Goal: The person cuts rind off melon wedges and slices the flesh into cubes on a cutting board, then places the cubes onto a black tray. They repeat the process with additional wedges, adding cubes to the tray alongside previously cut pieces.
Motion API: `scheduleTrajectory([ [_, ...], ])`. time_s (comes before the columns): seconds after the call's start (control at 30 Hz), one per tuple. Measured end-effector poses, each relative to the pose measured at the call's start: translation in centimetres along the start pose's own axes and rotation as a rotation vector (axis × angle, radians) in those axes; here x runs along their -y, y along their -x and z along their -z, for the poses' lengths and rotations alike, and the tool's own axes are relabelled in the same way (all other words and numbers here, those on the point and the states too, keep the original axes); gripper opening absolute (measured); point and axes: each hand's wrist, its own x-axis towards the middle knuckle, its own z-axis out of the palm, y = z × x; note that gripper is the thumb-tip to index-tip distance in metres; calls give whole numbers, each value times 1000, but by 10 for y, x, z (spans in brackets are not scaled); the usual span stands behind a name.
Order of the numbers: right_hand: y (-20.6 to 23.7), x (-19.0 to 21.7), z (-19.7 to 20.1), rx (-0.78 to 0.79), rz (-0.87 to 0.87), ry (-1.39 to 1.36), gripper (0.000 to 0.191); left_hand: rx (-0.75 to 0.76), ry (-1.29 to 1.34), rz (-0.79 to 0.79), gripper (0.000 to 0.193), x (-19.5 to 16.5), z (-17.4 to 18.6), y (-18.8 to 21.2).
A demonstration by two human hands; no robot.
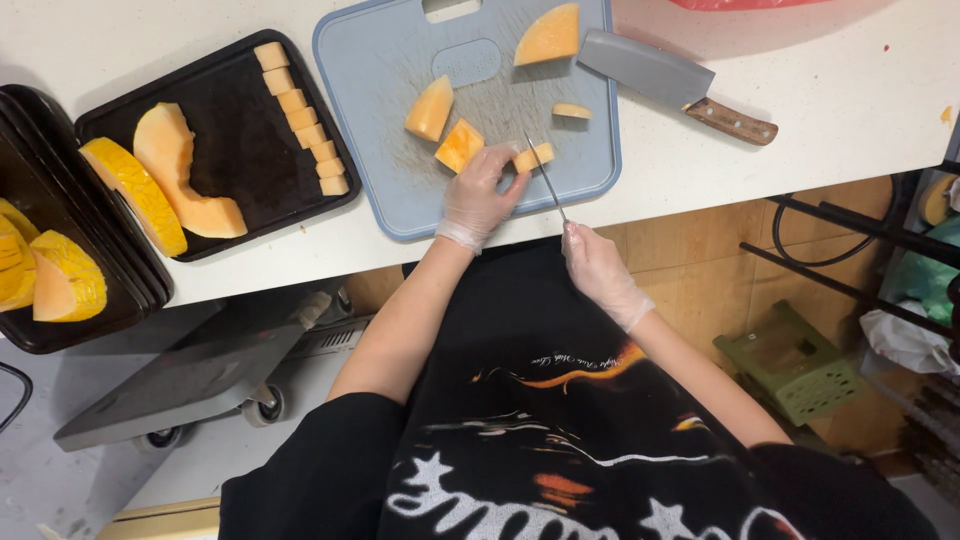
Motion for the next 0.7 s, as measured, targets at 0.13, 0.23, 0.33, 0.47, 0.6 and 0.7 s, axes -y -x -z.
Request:
scheduleTrajectory([
  [0.13, -13, -6, -11, -87, 44, 194, 49, 2, 3, -12, 31, 4, -2, 0],
  [0.23, -18, -10, -15, -55, -84, 250, 54, 19, 24, 22, 30, 4, -3, 0],
  [0.33, -8, -16, -4, 5, -74, 260, 58, 19, 72, 115, 33, 0, -2, -4],
  [0.47, 17, -21, 29, 94, -144, 199, 57, 62, 90, 184, 40, -6, 2, -11],
  [0.6, 34, -9, 65, 269, -245, 15, 56, 146, 39, 238, 37, -8, 8, -17],
  [0.7, 47, 8, 92, 254, -359, -101, 55, 190, -63, 208, 41, -9, 13, -18],
])
